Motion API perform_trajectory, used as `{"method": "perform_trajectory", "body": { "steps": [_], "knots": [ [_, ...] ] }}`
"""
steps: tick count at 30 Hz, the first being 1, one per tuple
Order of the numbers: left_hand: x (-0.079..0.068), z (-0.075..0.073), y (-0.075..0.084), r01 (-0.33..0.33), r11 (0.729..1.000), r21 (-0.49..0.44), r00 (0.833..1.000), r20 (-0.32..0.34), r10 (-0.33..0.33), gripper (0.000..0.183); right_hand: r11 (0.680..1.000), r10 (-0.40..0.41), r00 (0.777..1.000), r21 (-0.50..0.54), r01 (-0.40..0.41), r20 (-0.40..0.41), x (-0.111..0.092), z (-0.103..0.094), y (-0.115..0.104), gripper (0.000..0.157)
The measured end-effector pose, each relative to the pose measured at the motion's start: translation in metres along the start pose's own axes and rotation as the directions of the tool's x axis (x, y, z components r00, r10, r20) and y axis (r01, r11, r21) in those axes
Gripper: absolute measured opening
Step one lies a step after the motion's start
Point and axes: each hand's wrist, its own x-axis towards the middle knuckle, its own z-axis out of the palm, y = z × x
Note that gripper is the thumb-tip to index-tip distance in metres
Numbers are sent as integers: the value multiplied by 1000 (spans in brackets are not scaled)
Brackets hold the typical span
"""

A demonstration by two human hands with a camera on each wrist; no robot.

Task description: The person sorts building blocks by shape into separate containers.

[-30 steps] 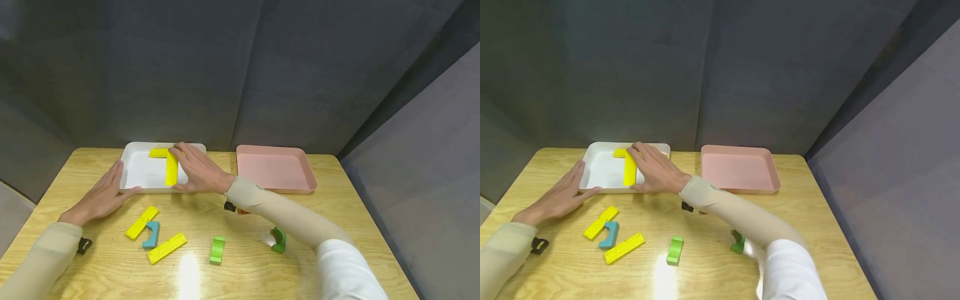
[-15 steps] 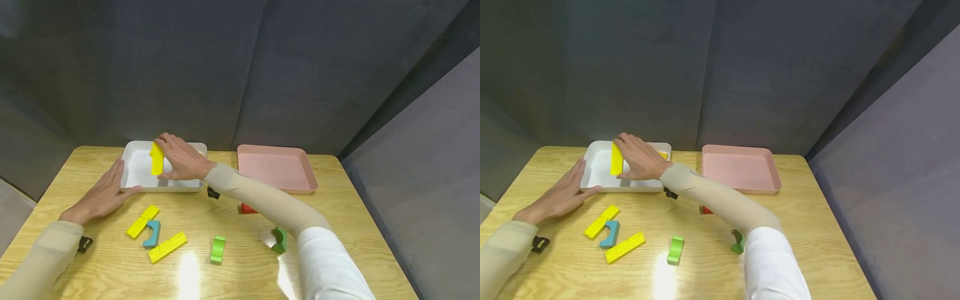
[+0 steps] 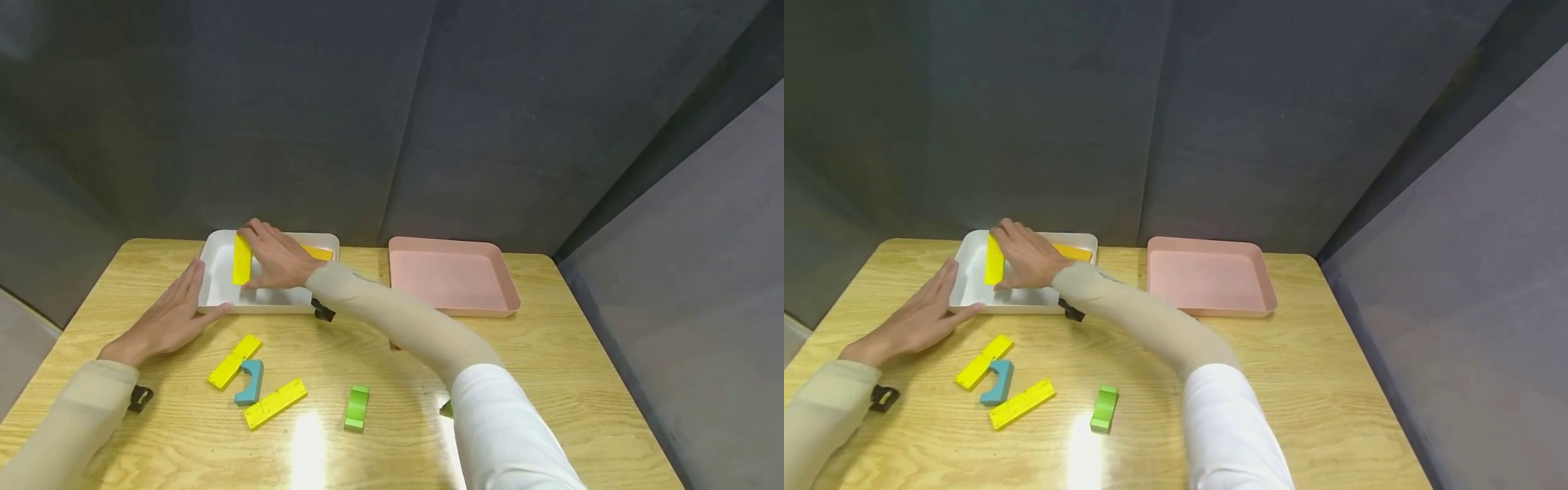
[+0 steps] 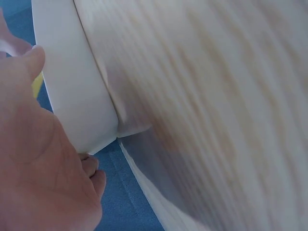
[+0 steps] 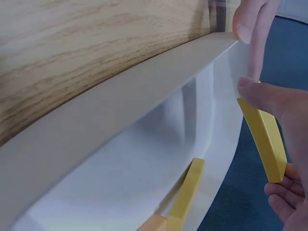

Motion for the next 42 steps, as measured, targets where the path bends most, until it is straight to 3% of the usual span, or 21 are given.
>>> {"method": "perform_trajectory", "body": {
  "steps": [19,31,42],
  "knots": [
    [-4,-3,0,-15,1000,-3,1000,-6,15,113,998,34,994,-63,-28,101,42,24,-12,105],
    [-3,-1,-2,-16,1000,-4,1000,-9,16,112,994,35,987,-110,-18,154,50,34,-16,104],
    [-1,0,-3,-31,1000,-2,999,-11,31,111,990,75,974,-130,-48,213,54,39,-22,113]
  ]
}}
